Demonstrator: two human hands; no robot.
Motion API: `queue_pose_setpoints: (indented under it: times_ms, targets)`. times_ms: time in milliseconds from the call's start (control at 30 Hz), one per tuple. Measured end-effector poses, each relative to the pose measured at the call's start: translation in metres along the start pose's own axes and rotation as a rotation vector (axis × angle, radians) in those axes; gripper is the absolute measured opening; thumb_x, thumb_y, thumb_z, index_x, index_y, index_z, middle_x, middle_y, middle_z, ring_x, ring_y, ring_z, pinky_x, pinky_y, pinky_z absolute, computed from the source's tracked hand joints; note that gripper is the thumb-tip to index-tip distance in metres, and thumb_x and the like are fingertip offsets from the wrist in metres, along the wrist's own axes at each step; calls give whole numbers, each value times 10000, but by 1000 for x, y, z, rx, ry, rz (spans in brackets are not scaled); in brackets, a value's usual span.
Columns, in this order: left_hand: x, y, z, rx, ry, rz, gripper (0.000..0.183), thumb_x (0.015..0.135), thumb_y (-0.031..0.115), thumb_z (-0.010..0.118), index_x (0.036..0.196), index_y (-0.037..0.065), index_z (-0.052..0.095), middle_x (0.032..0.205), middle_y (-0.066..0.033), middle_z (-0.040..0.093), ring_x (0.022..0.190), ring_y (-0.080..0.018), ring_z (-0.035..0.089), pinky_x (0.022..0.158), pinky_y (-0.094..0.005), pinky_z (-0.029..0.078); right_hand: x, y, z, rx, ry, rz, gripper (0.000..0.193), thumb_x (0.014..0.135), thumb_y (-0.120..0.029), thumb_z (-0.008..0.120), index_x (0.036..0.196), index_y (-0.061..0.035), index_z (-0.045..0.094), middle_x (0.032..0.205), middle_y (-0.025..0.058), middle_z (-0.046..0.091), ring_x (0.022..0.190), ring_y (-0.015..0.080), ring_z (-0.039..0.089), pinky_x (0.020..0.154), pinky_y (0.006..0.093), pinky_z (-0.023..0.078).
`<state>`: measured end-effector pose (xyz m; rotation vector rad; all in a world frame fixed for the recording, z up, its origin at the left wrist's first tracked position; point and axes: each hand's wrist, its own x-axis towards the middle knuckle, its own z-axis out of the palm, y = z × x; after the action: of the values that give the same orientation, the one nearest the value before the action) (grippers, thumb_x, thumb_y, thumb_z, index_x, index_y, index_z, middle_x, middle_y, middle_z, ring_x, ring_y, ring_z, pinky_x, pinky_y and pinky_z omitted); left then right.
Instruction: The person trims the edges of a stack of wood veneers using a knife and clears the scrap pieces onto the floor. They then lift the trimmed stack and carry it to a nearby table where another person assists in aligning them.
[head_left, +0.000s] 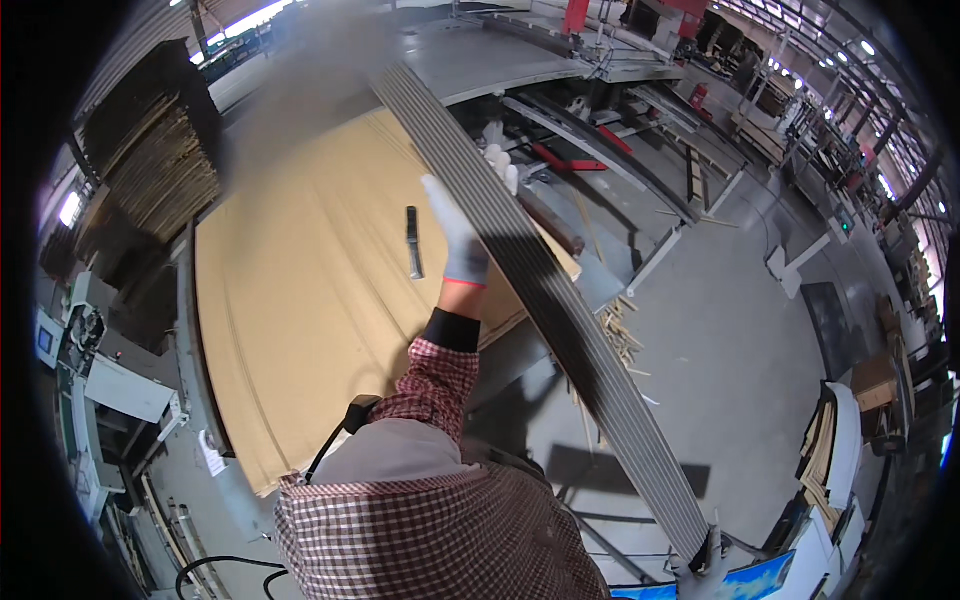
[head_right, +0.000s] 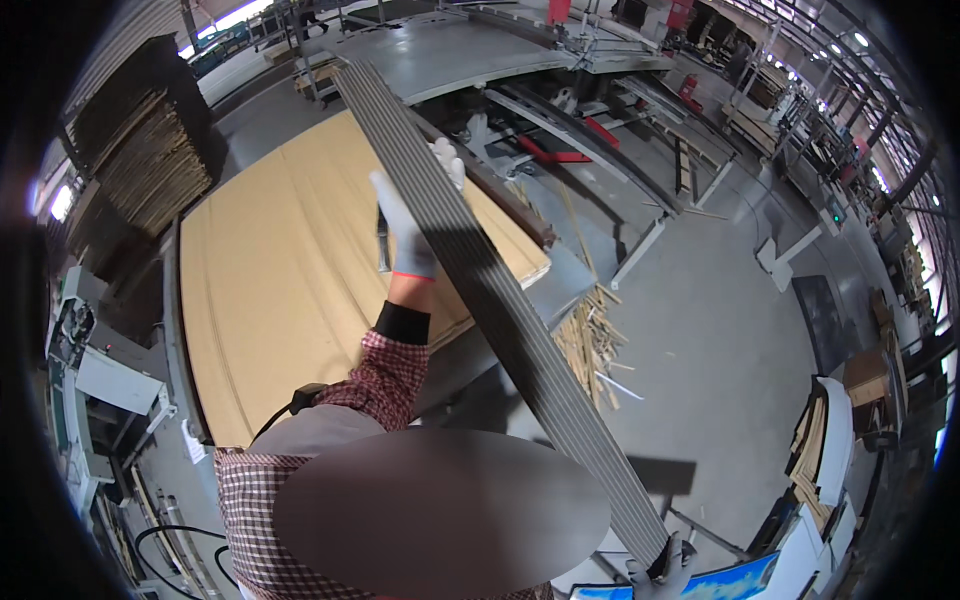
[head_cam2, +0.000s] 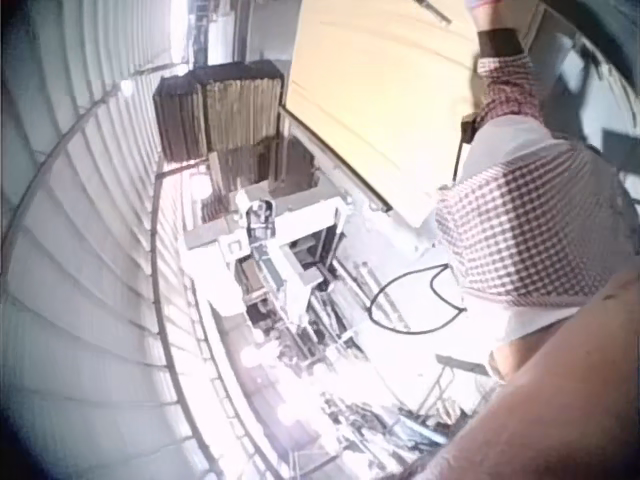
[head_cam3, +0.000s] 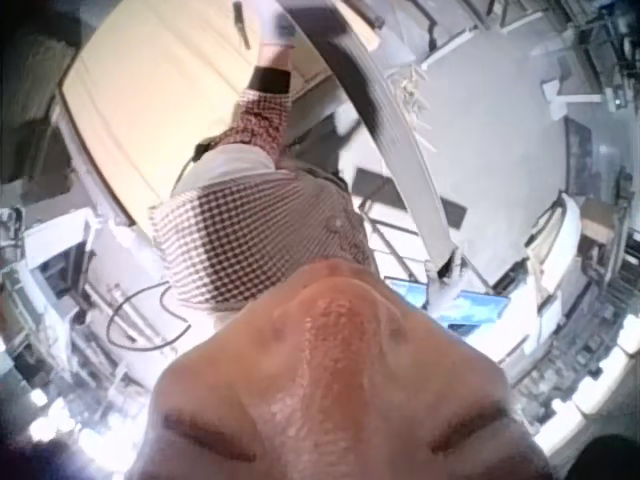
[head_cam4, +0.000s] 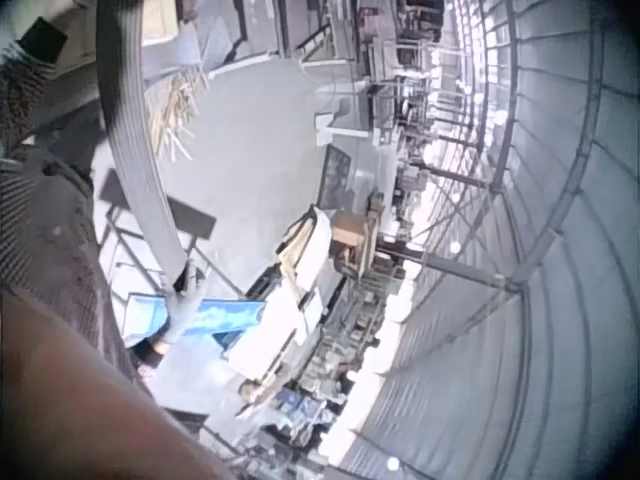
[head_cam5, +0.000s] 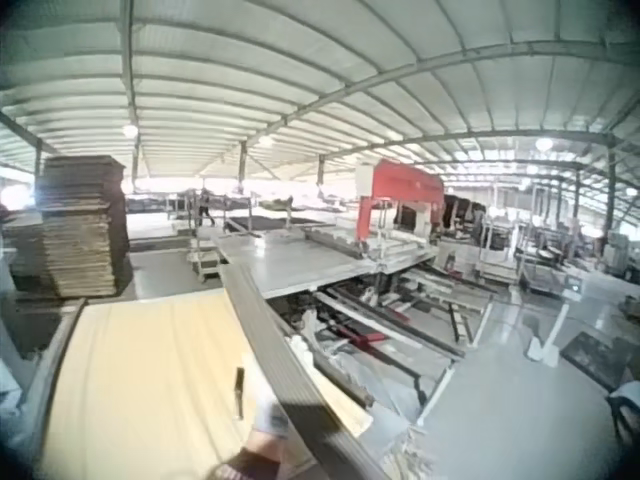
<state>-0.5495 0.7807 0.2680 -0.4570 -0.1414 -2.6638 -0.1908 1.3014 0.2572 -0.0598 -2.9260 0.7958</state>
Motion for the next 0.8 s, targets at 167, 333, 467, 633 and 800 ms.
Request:
queue_pose_setpoints:
  times_ms: [167,333,467,633,800]
  targets:
    - [-63,124,14,-14,-56,37,828,898,692,346,1311,-16,457,1254,-215,537,1158,-339,528,1022,-487,429,-63,9,12,144,-30,-109,825,670,-222,876,1367,-24,481,1197,171,535,1090,292,536,906,391,464]
    - [-194,256,23,337,148,205,693,941,633,356,1074,-24,535,936,-156,594,809,-252,603,733,-343,549,-118,9,59,45,-303,-247,800,526,-390,884,1160,-9,577,1029,83,532,925,234,552,771,343,463]
    - [-316,333,11,761,518,334,577,946,584,429,991,23,551,817,-114,605,685,-190,596,621,-315,539,-209,5,106,423,-681,7,627,533,-144,858,1096,0,623,931,75,584,825,199,577,762,334,460]
    - [-466,444,-29,844,688,294,491,950,537,476,931,52,551,691,-76,566,593,-169,571,551,-281,511,-300,15,138,410,-1018,40,576,612,-52,797,1151,-17,596,896,23,625,803,131,566,749,267,458]
    - [-503,507,-51,927,874,305,373,955,443,534,945,69,536,638,-75,557,535,-178,574,490,-299,522,-403,-31,155,574,-1039,137,401,756,-93,706,1129,17,609,956,72,656,807,152,594,763,293,484]
